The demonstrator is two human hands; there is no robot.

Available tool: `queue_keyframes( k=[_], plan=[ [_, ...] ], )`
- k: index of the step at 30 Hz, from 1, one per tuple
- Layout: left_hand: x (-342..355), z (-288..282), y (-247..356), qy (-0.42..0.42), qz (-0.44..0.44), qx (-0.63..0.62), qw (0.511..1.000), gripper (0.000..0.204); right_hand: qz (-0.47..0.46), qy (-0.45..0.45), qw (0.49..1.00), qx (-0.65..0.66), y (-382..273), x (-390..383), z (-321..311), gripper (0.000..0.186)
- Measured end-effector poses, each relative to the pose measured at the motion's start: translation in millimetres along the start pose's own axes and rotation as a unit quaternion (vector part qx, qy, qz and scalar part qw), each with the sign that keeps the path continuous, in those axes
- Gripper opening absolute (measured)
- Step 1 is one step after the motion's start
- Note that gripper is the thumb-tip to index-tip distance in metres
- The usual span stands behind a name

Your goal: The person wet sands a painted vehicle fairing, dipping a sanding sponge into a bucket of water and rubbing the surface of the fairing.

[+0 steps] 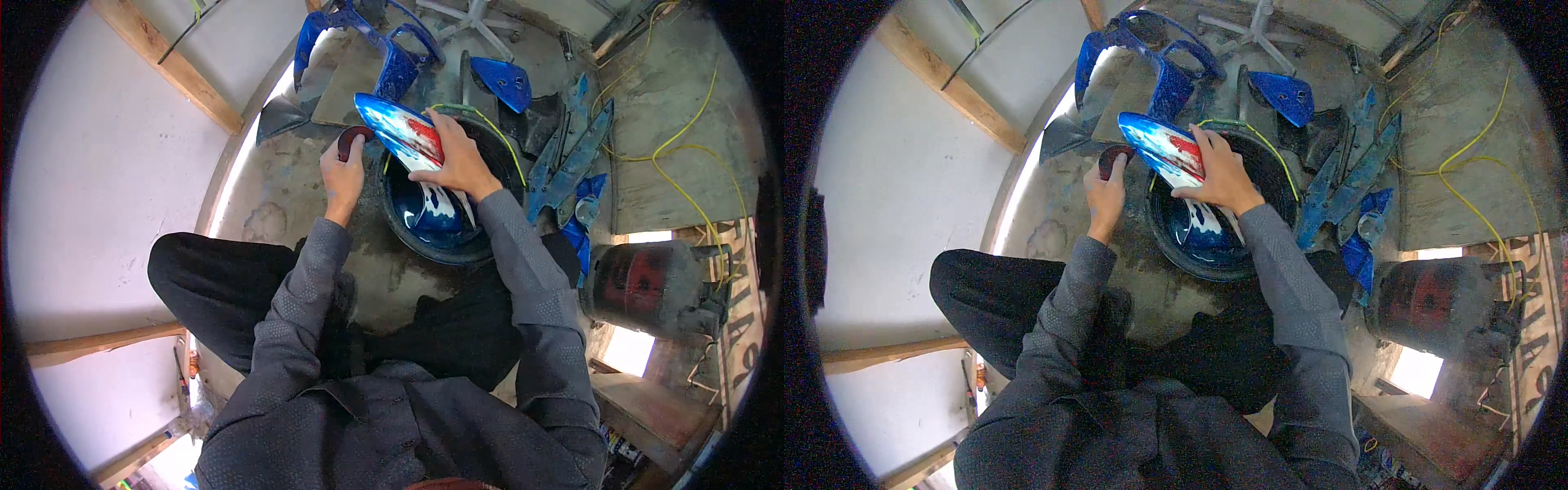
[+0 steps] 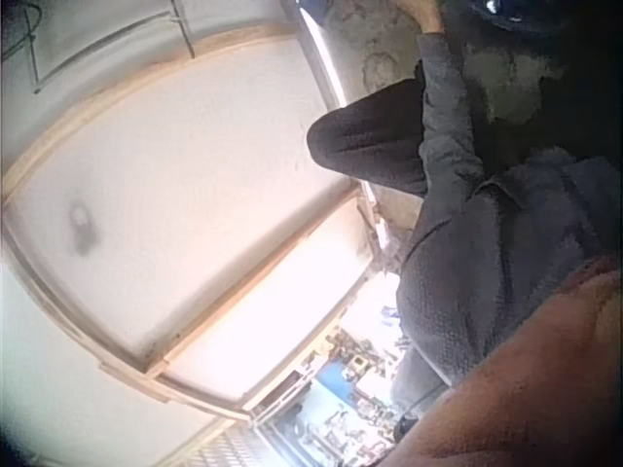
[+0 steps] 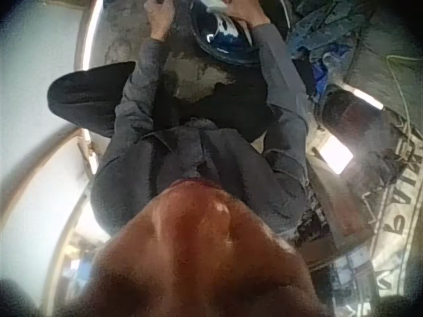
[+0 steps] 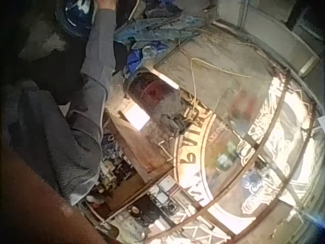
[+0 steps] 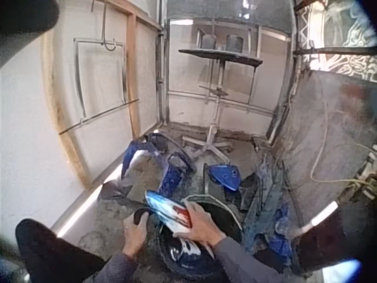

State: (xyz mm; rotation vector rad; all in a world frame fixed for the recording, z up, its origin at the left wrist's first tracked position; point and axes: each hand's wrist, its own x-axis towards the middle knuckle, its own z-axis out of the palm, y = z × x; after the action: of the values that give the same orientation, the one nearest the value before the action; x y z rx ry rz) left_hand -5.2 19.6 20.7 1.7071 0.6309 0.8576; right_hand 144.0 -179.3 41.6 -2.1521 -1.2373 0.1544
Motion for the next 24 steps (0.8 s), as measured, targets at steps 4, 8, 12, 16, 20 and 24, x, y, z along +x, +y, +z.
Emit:
queue_keyframes(
  k=[4,8,12,16,20,24],
  plan=[
    [0,1,5,-0.01,-0.028,-0.008,1.0,0.024,0.035,0.053,0.993,-0.099,-17,-13,19,0.137],
    [-5,1,15,-0.019,0.014,-0.016,1.0,0.022,0.028,0.031,0.995,-0.092,-7,-8,9,0.133],
    [-14,-4,36,-0.028,0.029,-0.011,0.999,0.019,-0.006,0.002,0.999,-0.045,-3,-6,-3,0.132],
    [-22,-19,44,0.045,0.088,0.032,0.995,0.017,0.005,0.003,0.999,-0.046,-8,-8,-1,0.133],
    [-25,-19,49,0.023,0.151,0.056,0.987,0.017,0.033,-0.009,0.998,-0.053,-18,-8,-2,0.127],
    [-36,-4,55,-0.028,0.03,-0.056,0.998,0.017,0.04,-0.019,0.997,-0.06,-15,-9,-4,0.13]
  ],
)
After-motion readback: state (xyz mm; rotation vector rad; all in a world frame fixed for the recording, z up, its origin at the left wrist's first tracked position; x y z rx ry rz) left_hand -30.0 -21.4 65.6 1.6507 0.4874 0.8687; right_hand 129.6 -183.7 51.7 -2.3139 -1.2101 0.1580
